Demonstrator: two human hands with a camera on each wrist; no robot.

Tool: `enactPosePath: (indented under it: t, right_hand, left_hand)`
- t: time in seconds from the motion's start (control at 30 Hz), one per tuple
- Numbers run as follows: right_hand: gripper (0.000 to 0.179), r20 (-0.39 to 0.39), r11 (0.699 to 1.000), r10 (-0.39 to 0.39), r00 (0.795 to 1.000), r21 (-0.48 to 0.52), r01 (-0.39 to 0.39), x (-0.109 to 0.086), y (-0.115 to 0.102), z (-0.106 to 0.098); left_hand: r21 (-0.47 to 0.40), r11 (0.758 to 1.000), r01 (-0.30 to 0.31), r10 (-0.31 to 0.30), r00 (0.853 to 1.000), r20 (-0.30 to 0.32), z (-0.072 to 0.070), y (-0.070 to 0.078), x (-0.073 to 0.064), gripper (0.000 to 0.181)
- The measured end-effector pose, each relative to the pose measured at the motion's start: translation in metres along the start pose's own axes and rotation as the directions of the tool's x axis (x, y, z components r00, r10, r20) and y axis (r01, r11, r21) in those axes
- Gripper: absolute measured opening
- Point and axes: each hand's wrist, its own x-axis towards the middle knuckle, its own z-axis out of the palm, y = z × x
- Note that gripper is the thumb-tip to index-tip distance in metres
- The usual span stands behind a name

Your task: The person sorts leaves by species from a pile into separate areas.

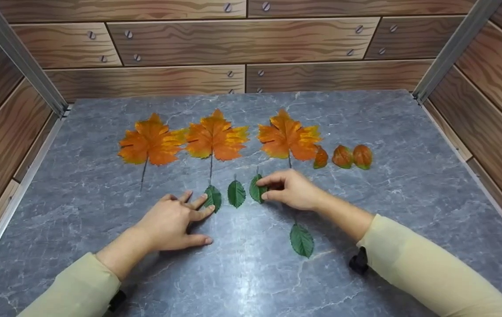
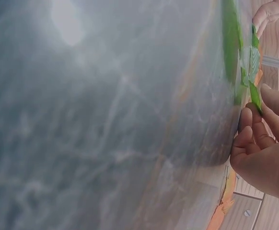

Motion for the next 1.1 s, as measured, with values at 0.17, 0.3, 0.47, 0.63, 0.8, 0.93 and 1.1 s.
enactPosePath:
  t: [0.17,0.3,0.47,0.63,0.8,0.93,1.1]
  right_hand:
    - [0.038,-0.001,1.0,0.016,1.0,-0.01,-0.016,0.0,-0.001,0.0]
    - [0.039,0.001,1.0,0.009,1.0,-0.018,-0.009,-0.001,-0.001,-0.001]
    - [0.043,-0.003,0.999,0.002,1.0,-0.044,-0.002,-0.008,-0.003,-0.007]
    - [0.048,-0.053,0.992,-0.001,0.999,-0.126,-0.006,-0.023,-0.003,-0.015]
    - [0.047,-0.051,0.989,-0.019,0.999,-0.15,0.011,-0.044,-0.002,-0.022]
    - [0.048,-0.015,0.989,-0.019,1.0,-0.15,0.017,-0.064,0.0,-0.025]
    - [0.051,0.01,0.991,0.0,1.0,-0.136,0.001,-0.086,0.003,-0.027]
  left_hand:
    - [0.001,1.0,-0.002,0.002,1.0,-0.001,0.0,-0.001,0.0,0.077]
    - [-0.001,1.0,0.002,-0.002,1.0,0.002,0.0,0.0,-0.001,0.077]
    - [-0.006,1.0,0.004,-0.004,1.0,0.005,-0.001,0.0,-0.001,0.077]
    - [-0.004,1.0,0.006,-0.006,1.0,0.006,0.0,-0.001,0.0,0.078]
    - [0.002,1.0,0.002,-0.002,1.0,-0.007,0.001,-0.001,-0.001,0.078]
    - [0.004,1.0,-0.001,0.001,1.0,-0.012,0.002,-0.001,-0.001,0.077]
    - [0.003,1.0,0.003,-0.003,1.0,-0.002,0.001,-0.001,0.0,0.078]
